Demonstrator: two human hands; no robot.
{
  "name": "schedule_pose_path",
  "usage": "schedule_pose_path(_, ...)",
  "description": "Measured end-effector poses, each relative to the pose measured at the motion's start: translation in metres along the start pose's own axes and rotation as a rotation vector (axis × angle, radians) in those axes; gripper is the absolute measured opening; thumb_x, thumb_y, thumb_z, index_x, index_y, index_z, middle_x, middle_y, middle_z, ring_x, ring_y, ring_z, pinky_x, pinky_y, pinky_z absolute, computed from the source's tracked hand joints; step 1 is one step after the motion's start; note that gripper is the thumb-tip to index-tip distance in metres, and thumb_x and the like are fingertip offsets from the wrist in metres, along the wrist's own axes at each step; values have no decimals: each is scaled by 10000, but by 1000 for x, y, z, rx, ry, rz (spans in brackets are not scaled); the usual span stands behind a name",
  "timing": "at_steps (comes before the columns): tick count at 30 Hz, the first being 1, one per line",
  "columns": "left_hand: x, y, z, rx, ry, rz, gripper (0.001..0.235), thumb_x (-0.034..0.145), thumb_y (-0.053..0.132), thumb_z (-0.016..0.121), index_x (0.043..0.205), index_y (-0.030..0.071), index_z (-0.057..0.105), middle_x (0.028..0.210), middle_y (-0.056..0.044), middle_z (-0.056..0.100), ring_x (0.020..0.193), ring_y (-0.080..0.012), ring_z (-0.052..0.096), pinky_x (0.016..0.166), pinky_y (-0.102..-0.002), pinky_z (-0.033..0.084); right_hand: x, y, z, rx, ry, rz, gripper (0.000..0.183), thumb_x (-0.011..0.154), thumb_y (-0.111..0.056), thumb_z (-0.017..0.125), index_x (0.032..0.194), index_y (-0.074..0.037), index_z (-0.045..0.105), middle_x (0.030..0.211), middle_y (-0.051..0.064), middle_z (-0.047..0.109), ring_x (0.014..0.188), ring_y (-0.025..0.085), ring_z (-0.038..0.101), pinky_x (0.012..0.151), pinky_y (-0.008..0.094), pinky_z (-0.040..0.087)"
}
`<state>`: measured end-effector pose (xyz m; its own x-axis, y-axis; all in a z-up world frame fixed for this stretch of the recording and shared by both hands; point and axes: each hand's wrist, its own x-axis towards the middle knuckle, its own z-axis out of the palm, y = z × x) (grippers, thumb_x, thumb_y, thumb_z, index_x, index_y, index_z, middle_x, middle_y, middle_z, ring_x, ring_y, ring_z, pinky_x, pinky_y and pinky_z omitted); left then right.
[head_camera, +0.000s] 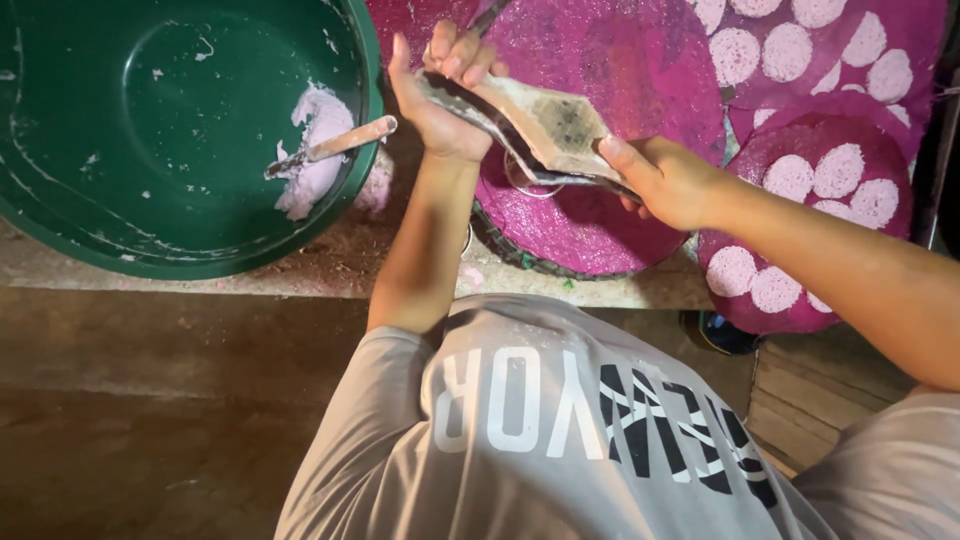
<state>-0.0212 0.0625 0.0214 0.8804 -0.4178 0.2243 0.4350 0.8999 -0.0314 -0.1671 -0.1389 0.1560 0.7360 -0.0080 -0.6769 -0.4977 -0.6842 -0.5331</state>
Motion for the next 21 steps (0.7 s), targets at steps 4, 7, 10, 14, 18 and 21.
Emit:
schedule_pose_path(4, -9, -22, -10, 25, 94, 51, 351, 1028, 494, 405, 839, 207, 475, 731, 63, 486, 712, -123, 491, 810, -387, 486, -6, 5, -7, -90, -6, 105, 782, 1010, -655, 261, 831, -13, 670, 657, 82, 624, 586, 208, 614, 599, 387, 527)
schedule_pose_path(7, -4, -39, -15, 15, 108, 60, 312, 1025, 441, 408, 818, 214, 458, 715, 66, 481, 693, -123, 488, 788, -381, 476, -10, 10, -15, -162, 50, 120, 804, 1034, -654, 284, 853, 20, 681, 674, 126, 640, 618, 248, 634, 619, 425, 531)
schedule_pose_path(10, 11, -42, -15, 10, 78, 53, 283, 993, 418, 417, 807, 207, 446, 696, 65, 463, 683, -122, 477, 775, -371, 462, -8, 13, -19, -242, 159, 47, 790, 1039, -656, 311, 895, 20, 694, 673, 166, 662, 642, 289, 669, 668, 450, 529)
schedule_pose_path(14, 28, -27, -10, 52, 29, 22, 279, 972, 414, 421, 801, 194, 438, 670, 63, 428, 661, -124, 447, 768, -374, 442, 4, 15, -10, -237, 283, -147, 733, 1067, -629, 309, 1034, 9, 669, 707, 155, 645, 673, 306, 660, 673, 482, 516)
schedule_pose_path(18, 27, -5, -6, 152, 28, 32, 305, 962, 437, 402, 794, 186, 443, 645, 58, 406, 623, -126, 418, 732, -372, 424, 20, 17, 8, -189, 241, -190, 711, 1079, -585, 263, 862, -12, 622, 643, 159, 604, 631, 307, 646, 673, 480, 520)
schedule_pose_path(21, 17, 1, -7, 173, 50, 44, 304, 964, 435, 380, 803, 183, 433, 639, 60, 396, 606, -128, 396, 702, -360, 407, 21, 21, 19, -107, 205, -206, 695, 1063, -595, 278, 815, -30, 600, 632, 143, 596, 608, 304, 622, 653, 485, 510)
